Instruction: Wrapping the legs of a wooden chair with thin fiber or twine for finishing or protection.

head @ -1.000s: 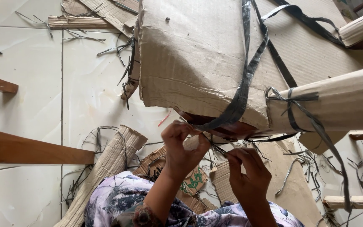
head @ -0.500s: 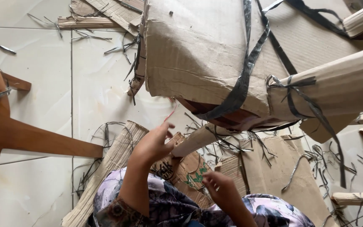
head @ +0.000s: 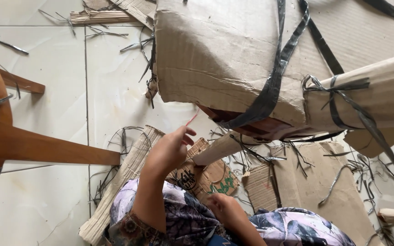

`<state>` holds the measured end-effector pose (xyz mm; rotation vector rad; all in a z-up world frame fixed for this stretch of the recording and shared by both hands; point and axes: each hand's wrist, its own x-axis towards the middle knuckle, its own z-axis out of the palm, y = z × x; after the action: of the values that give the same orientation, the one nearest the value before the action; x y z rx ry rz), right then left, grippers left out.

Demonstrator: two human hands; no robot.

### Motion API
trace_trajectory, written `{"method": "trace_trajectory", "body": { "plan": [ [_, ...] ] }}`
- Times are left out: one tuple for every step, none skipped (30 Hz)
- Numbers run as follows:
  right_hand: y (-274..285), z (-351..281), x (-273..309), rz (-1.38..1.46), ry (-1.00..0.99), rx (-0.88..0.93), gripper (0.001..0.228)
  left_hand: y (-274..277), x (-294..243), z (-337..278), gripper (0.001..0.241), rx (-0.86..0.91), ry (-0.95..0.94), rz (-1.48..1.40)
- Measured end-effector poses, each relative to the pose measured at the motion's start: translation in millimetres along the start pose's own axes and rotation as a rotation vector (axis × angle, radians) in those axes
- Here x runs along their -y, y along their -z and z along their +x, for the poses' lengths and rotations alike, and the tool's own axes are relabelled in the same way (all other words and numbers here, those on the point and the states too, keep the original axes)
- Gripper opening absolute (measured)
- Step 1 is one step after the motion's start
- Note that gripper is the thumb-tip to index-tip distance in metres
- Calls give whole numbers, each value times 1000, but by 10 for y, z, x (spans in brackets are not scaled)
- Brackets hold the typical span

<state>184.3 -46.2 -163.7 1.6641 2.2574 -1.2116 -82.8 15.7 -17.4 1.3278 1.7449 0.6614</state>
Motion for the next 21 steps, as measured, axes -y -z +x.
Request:
{"method": "trace_trajectory", "body": {
  "plan": [
    [-28,87,76,-1,4,4,21,28,-15,-15,56,-4,4,0],
    [-56,182,154,79,7,-29,27,60,-29,-25,51,-55,38,23],
    [-86,279,233,159,10,-61,34,92,-39,-33,46,-106,73,45],
    [-92,378,341,159,13,-55,34,111,-37,-36,46,-109,79,45],
    [-99,481,449,162,98,-116,33,130,-31,-34,40,-117,91,40],
    [-109,584,555,165,180,-177,31,145,-25,-27,35,-123,103,35],
    [-194,728,561,166,182,-172,31,146,-12,-12,35,-124,109,36],
    [-279,867,563,80,271,-265,34,141,1,4,37,-131,88,3],
    [-366,1008,566,-7,361,-358,36,139,16,22,39,-139,67,-31],
    [-430,1112,569,-6,361,-354,36,154,72,43,39,-139,71,-31],
    [-496,1217,575,-169,265,-301,38,173,129,65,42,-140,59,-78],
    [-557,1329,586,-331,168,-248,39,198,187,89,45,-142,45,-126],
    [-632,1398,558,-333,171,-244,39,234,193,97,45,-144,50,-127],
    [-706,1465,525,-372,161,-211,37,267,201,105,46,-183,46,-166],
    [-781,1532,493,-412,151,-177,35,300,210,111,48,-221,42,-204],
    [-791,1535,498,-416,154,-172,35,316,236,129,48,-224,47,-207],
    [-801,1536,504,-379,118,-152,24,333,260,144,48,-241,39,-225],
    [-803,1541,511,-343,83,-132,18,351,281,158,49,-261,30,-242],
    [-778,1532,547,-348,87,-128,18,338,327,193,49,-265,33,-246],
    [-758,1519,584,-289,38,-95,17,326,374,222,49,-174,27,-202],
    [-739,1502,626,-230,-11,-61,17,316,421,245,50,-82,21,-157]
  ]
}}
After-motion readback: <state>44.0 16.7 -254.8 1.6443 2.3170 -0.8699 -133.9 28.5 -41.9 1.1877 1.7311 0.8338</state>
